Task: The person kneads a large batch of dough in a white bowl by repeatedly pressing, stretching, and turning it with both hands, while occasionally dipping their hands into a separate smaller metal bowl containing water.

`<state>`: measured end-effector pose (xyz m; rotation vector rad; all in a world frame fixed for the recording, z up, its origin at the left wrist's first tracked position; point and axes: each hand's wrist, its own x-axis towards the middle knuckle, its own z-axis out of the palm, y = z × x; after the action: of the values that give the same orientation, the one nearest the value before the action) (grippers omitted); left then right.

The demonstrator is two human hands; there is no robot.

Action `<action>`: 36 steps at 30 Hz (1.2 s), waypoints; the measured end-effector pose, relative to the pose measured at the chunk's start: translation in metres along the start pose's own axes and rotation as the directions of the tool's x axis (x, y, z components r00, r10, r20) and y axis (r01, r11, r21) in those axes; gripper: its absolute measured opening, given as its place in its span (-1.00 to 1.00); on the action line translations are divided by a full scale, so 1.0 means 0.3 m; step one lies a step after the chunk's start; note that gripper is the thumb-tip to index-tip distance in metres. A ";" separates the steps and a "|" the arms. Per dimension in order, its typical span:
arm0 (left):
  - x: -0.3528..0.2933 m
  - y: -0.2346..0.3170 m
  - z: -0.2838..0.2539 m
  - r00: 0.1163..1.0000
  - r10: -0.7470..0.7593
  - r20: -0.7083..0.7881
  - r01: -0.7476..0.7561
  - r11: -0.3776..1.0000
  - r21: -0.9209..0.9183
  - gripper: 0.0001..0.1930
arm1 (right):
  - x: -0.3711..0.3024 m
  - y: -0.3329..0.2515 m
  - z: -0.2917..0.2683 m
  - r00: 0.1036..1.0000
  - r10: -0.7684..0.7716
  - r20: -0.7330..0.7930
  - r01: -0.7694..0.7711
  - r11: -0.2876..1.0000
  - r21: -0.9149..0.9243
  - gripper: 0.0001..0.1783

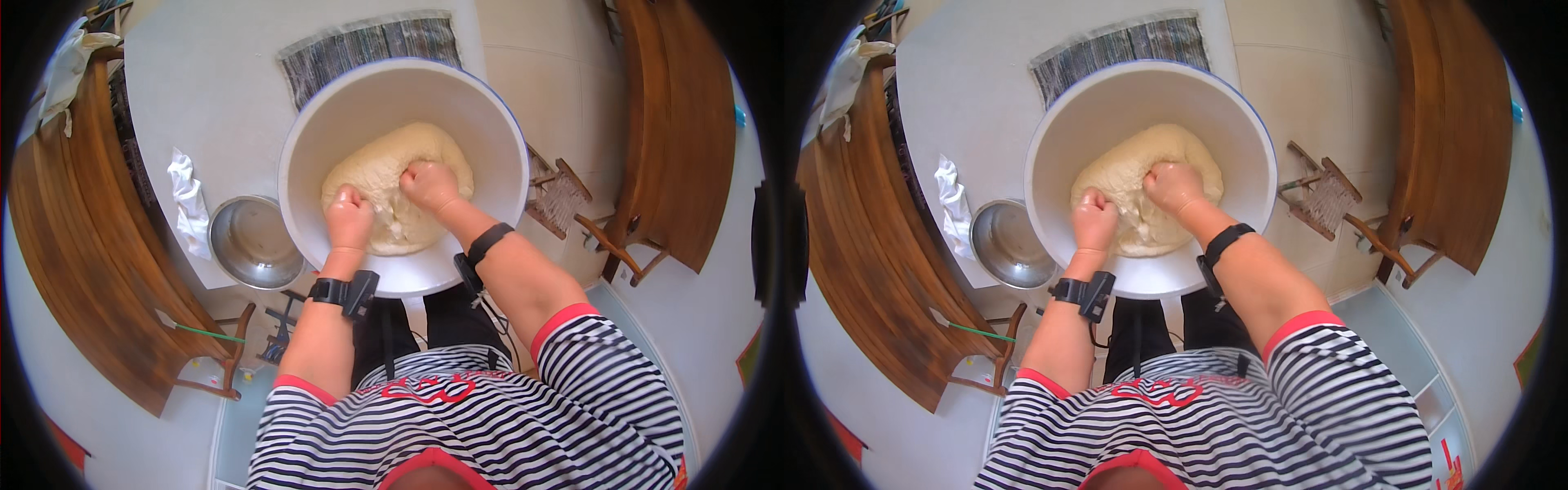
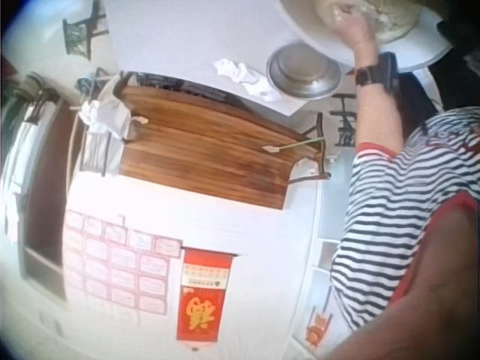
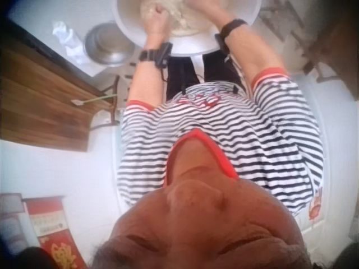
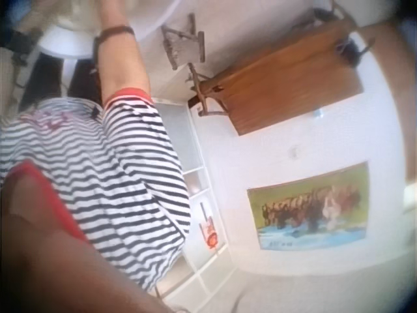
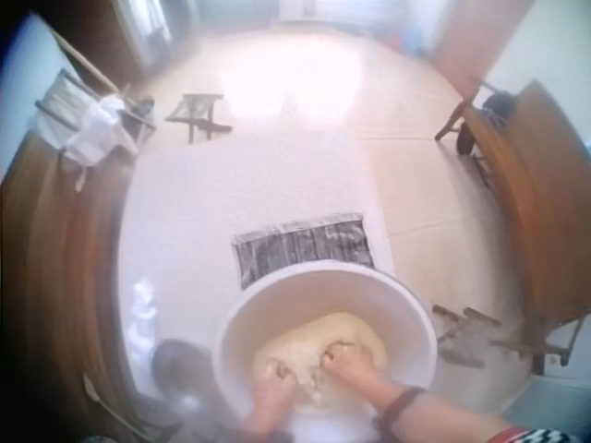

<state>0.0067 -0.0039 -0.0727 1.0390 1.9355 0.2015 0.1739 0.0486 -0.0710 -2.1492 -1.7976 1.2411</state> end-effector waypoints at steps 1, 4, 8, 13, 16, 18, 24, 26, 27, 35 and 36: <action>0.028 -0.002 0.016 1.000 -0.004 -0.006 0.004 1.000 0.002 -0.93 | 0.025 -0.023 0.005 0.991 0.014 0.136 0.010 0.985 -0.173 -0.80; 0.054 0.040 0.052 0.970 0.244 0.012 -0.241 0.946 0.219 -0.89 | 0.068 -0.049 0.009 0.914 0.062 0.401 0.135 0.885 -0.445 -0.82; 0.126 0.075 0.045 0.913 0.191 0.360 -0.359 0.796 0.487 -0.83 | 0.112 -0.141 0.019 0.882 0.124 0.454 0.254 0.686 -0.682 -0.77; 0.061 0.022 0.077 0.920 0.305 0.246 -0.383 0.834 0.398 -0.89 | 0.060 -0.005 0.027 0.903 -0.023 0.428 0.279 0.791 -0.545 -0.88; -0.033 0.006 0.095 0.957 0.010 -0.291 -0.085 0.965 -0.247 -0.84 | -0.149 0.102 -0.008 0.994 0.091 -0.068 -0.060 0.927 0.370 -0.87; -0.054 0.122 0.079 0.955 0.185 -0.231 -0.208 0.975 -0.082 -0.88 | -0.247 0.148 0.002 0.899 0.438 0.024 -0.367 0.721 0.587 -0.85; 0.072 0.197 0.119 0.928 0.260 0.268 -0.362 0.800 0.479 -0.87 | -0.134 0.167 0.134 0.928 0.356 0.112 -0.373 0.891 0.258 -0.76; 0.106 0.201 0.125 0.903 0.267 0.338 -0.418 0.729 0.541 -0.82 | -0.062 0.152 0.093 0.898 0.312 0.311 -0.354 0.931 0.088 -0.75; 0.118 0.194 0.123 0.894 0.236 0.380 -0.430 0.690 0.582 -0.81 | -0.045 0.126 0.058 0.821 0.270 0.502 -0.269 0.960 -0.076 -0.74; -0.055 0.079 0.084 0.967 0.247 -0.064 -0.240 0.966 0.098 -0.85 | -0.258 0.113 0.117 0.888 0.457 -0.042 -0.355 0.742 0.568 -0.78; -0.109 0.061 0.090 0.974 0.200 -0.104 -0.201 0.980 -0.001 -0.86 | -0.311 0.121 0.130 0.860 0.510 0.017 -0.417 0.682 0.600 -0.74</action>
<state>0.0462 -0.0231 -0.0583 1.2385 1.9178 0.3863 0.1800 -0.0585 -0.0676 -2.2679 -0.6476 1.4219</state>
